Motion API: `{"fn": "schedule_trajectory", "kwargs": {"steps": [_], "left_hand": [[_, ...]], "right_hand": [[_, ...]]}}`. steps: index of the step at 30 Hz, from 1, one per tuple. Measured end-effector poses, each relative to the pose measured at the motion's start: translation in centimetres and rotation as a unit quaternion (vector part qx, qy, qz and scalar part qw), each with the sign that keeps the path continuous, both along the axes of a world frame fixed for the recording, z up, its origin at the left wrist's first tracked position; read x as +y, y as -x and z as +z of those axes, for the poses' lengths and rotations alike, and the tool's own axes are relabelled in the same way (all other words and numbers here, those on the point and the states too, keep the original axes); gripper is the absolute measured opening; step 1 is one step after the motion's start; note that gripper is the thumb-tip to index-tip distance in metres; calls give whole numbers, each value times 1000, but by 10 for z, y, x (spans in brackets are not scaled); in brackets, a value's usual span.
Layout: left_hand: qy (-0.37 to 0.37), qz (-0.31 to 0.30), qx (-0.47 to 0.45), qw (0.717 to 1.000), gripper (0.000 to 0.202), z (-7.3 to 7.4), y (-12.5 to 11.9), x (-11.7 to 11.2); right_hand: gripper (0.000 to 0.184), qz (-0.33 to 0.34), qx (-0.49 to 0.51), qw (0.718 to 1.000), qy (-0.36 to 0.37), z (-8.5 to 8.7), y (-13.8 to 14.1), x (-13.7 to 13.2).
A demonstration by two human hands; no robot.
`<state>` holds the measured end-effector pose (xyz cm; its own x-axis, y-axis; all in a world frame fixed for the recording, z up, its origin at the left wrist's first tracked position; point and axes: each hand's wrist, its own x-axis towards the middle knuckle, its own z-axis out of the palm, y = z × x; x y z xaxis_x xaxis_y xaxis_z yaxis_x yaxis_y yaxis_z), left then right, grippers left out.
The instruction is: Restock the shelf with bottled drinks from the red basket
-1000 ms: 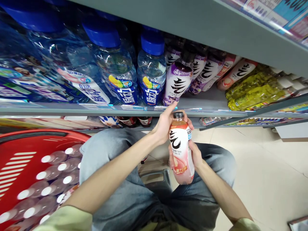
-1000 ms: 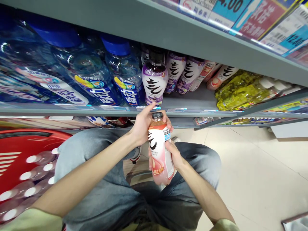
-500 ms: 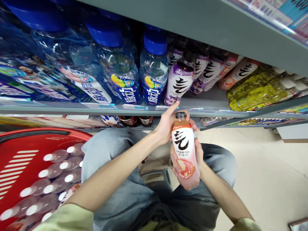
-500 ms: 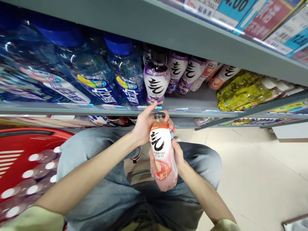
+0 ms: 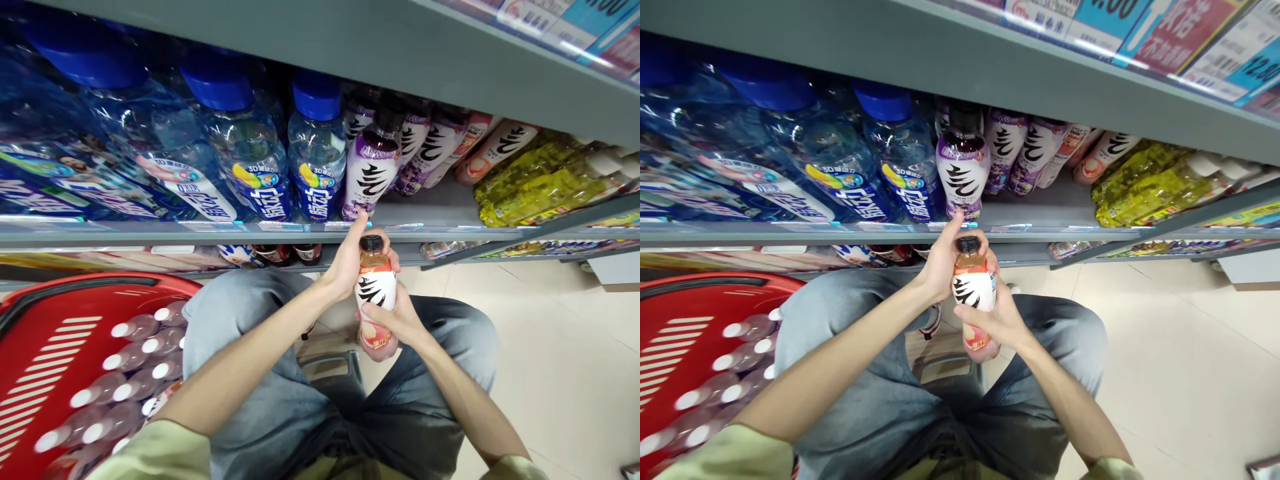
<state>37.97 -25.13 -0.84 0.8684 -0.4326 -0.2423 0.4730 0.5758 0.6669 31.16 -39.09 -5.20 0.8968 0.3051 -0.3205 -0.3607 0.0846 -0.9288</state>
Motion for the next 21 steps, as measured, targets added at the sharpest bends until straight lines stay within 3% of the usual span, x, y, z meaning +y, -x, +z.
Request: {"fn": "schedule_trajectory", "kwargs": {"steps": [3, 7, 13, 17, 19, 21], "left_hand": [[-18, 10, -6, 1000, 66, -2, 3, -4], [-29, 8, 1, 1000, 65, -2, 4, -7], [-66, 16, 18, 998, 64, -5, 3, -10], [-88, 38, -17, 995, 62, -8, 4, -9], [-104, 59, -46, 992, 62, -10, 5, -8], [-132, 79, -75, 985, 62, -12, 6, -8]], "right_hand": [[54, -45, -75, 991, 97, 0, -1, 2], [51, -50, -89, 985, 136, -3, -2, 2], [54, -20, -52, 996, 73, -5, -3, 0], [58, -6, -90, 994, 63, -3, -7, -2], [60, 16, -127, 986, 105, -1, -10, -4], [63, 36, -166, 966, 194, 3, -14, -5]]}}
